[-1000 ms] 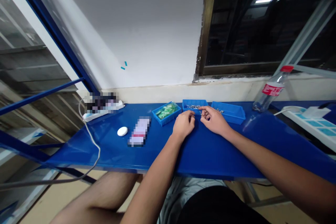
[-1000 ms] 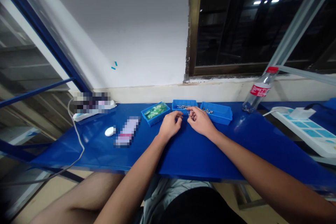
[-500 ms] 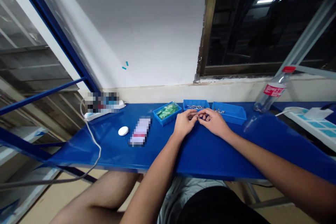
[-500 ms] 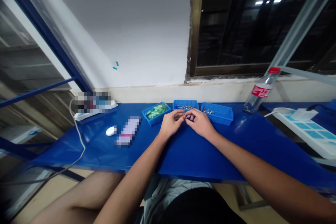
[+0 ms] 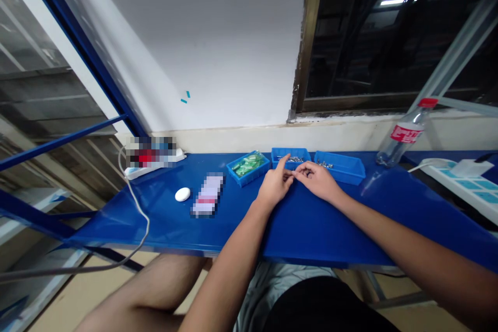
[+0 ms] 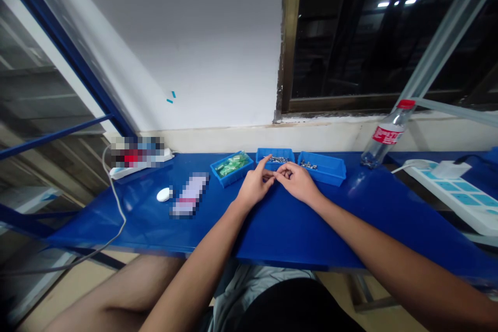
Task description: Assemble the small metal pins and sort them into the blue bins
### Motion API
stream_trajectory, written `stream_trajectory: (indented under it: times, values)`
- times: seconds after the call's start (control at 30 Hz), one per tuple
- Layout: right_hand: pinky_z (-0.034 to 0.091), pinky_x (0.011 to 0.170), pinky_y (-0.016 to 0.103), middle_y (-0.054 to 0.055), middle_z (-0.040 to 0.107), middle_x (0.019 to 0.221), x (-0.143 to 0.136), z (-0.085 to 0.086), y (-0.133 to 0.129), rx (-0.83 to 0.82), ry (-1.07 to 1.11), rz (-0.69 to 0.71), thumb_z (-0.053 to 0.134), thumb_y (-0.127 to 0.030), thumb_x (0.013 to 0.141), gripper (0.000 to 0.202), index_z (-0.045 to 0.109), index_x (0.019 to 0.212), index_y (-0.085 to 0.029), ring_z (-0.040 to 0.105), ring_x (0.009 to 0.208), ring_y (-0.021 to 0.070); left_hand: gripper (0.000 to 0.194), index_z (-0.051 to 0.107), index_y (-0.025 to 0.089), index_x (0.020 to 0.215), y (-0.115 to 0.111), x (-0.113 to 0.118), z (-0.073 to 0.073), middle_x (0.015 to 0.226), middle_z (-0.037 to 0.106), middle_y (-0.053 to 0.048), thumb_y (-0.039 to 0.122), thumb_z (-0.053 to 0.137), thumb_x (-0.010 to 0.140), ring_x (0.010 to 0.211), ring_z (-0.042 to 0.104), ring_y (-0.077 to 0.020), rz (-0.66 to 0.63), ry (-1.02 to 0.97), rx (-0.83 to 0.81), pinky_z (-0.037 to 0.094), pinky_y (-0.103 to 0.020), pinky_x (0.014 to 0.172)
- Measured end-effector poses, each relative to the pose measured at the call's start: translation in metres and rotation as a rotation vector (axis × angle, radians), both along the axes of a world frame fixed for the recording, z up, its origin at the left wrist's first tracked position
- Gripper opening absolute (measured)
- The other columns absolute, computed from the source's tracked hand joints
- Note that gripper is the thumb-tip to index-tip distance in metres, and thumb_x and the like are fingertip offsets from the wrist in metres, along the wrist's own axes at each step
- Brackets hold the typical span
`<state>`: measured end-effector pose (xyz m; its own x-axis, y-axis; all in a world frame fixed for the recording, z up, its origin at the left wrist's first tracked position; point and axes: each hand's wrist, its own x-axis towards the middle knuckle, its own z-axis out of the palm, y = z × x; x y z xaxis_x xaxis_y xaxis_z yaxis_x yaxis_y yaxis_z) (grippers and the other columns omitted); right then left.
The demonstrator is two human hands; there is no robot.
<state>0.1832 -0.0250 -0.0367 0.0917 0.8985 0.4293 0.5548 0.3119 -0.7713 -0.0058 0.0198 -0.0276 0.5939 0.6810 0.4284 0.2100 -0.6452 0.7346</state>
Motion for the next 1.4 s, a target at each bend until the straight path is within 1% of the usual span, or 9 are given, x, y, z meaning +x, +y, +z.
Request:
stream_trajectory:
  times: [0.37, 0.5, 0.63, 0.77, 0.87, 1.0, 1.1, 1.23, 1.4]
  values:
    - [0.053, 0.068, 0.032, 0.001, 0.07, 0.081, 0.003, -0.001, 0.004, -0.014, 0.096, 0.02, 0.067, -0.033, 0.085, 0.009, 0.063, 0.086, -0.024, 0.063, 0.07, 0.0186, 0.071, 0.041, 0.022, 0.156, -0.003, 0.002, 0.008, 0.11, 0.081, -0.004, 0.011, 0.065, 0.09, 0.095, 0.077, -0.0198, 0.024, -0.033, -0.006, 0.061, -0.034, 0.092]
    - [0.056, 0.074, 0.034, 0.002, 0.072, 0.087, 0.006, -0.001, 0.004, -0.008, 0.102, 0.046, 0.062, -0.04, 0.092, 0.015, 0.065, 0.091, -0.025, 0.068, 0.077, 0.0207, 0.055, 0.049, 0.02, 0.147, -0.002, 0.003, 0.011, 0.107, 0.08, -0.005, 0.018, 0.063, 0.095, 0.092, 0.075, -0.0185, 0.089, -0.16, -0.038, 0.061, -0.031, 0.086]
    - [0.058, 0.078, 0.036, 0.003, 0.076, 0.094, 0.003, -0.001, 0.002, -0.044, 0.022, 0.103, 0.06, -0.049, 0.096, 0.026, 0.071, 0.097, -0.026, 0.07, 0.085, 0.0225, 0.05, 0.051, 0.019, 0.144, 0.0, 0.003, 0.011, 0.108, 0.079, -0.008, 0.025, 0.066, 0.097, 0.099, 0.075, -0.0201, 0.11, -0.251, -0.112, 0.06, -0.032, 0.091]
    - [0.058, 0.075, 0.035, 0.003, 0.075, 0.089, 0.002, 0.0, 0.0, -0.089, -0.005, 0.148, 0.058, -0.052, 0.098, 0.03, 0.072, 0.098, -0.025, 0.069, 0.077, 0.021, 0.048, 0.053, 0.019, 0.142, 0.002, 0.003, 0.008, 0.105, 0.079, -0.007, 0.031, 0.067, 0.098, 0.098, 0.076, -0.0207, 0.09, -0.255, -0.132, 0.06, -0.033, 0.09]
    - [0.055, 0.07, 0.033, 0.002, 0.073, 0.084, 0.005, 0.001, 0.001, -0.093, 0.059, 0.136, 0.057, -0.054, 0.099, 0.033, 0.068, 0.098, -0.024, 0.066, 0.069, 0.0183, 0.037, 0.061, 0.018, 0.134, 0.001, 0.002, 0.007, 0.112, 0.078, -0.01, 0.037, 0.061, 0.102, 0.102, 0.075, -0.0223, 0.12, -0.159, -0.072, 0.06, -0.034, 0.091]
    - [0.053, 0.064, 0.03, 0.003, 0.072, 0.081, 0.01, 0.004, 0.003, -0.063, 0.155, 0.082, 0.058, -0.062, 0.097, 0.041, 0.066, 0.097, -0.022, 0.064, 0.064, 0.0159, 0.027, 0.073, 0.018, 0.116, -0.003, 0.0, 0.007, 0.123, 0.075, -0.011, 0.034, 0.056, 0.102, 0.115, 0.069, -0.026, 0.076, 0.147, 0.173, 0.052, -0.041, 0.108]
    - [0.052, 0.06, 0.029, 0.004, 0.073, 0.08, 0.013, 0.006, 0.008, -0.075, 0.209, 0.048, 0.062, -0.065, 0.094, 0.044, 0.067, 0.095, -0.021, 0.064, 0.062, 0.0153, 0.028, 0.074, 0.021, 0.119, -0.006, 0.0, 0.007, 0.134, 0.071, -0.01, 0.031, 0.057, 0.1, 0.126, 0.063, -0.0283, 0.016, 0.307, 0.282, 0.046, -0.045, 0.114]
    - [0.046, 0.048, 0.027, 0.005, 0.073, 0.074, 0.015, 0.008, 0.013, -0.123, 0.275, -0.004, 0.064, -0.072, 0.089, 0.053, 0.068, 0.088, -0.02, 0.062, 0.053, 0.015, 0.034, 0.072, 0.023, 0.128, -0.007, 0.002, 0.004, 0.143, 0.066, -0.01, 0.032, 0.054, 0.101, 0.133, 0.058, -0.0304, 0.038, 0.411, 0.31, 0.044, -0.048, 0.116]
    - [0.051, 0.051, 0.031, 0.005, 0.073, 0.068, 0.013, 0.015, 0.007, -0.065, 0.132, -0.066, 0.059, -0.077, 0.089, 0.057, 0.068, 0.079, -0.022, 0.062, 0.049, 0.0166, 0.038, 0.07, 0.021, 0.133, -0.006, 0.002, -0.001, 0.146, 0.064, -0.011, 0.035, 0.052, 0.102, 0.135, 0.058, -0.0314, 0.036, 0.457, 0.311, 0.042, -0.05, 0.116]
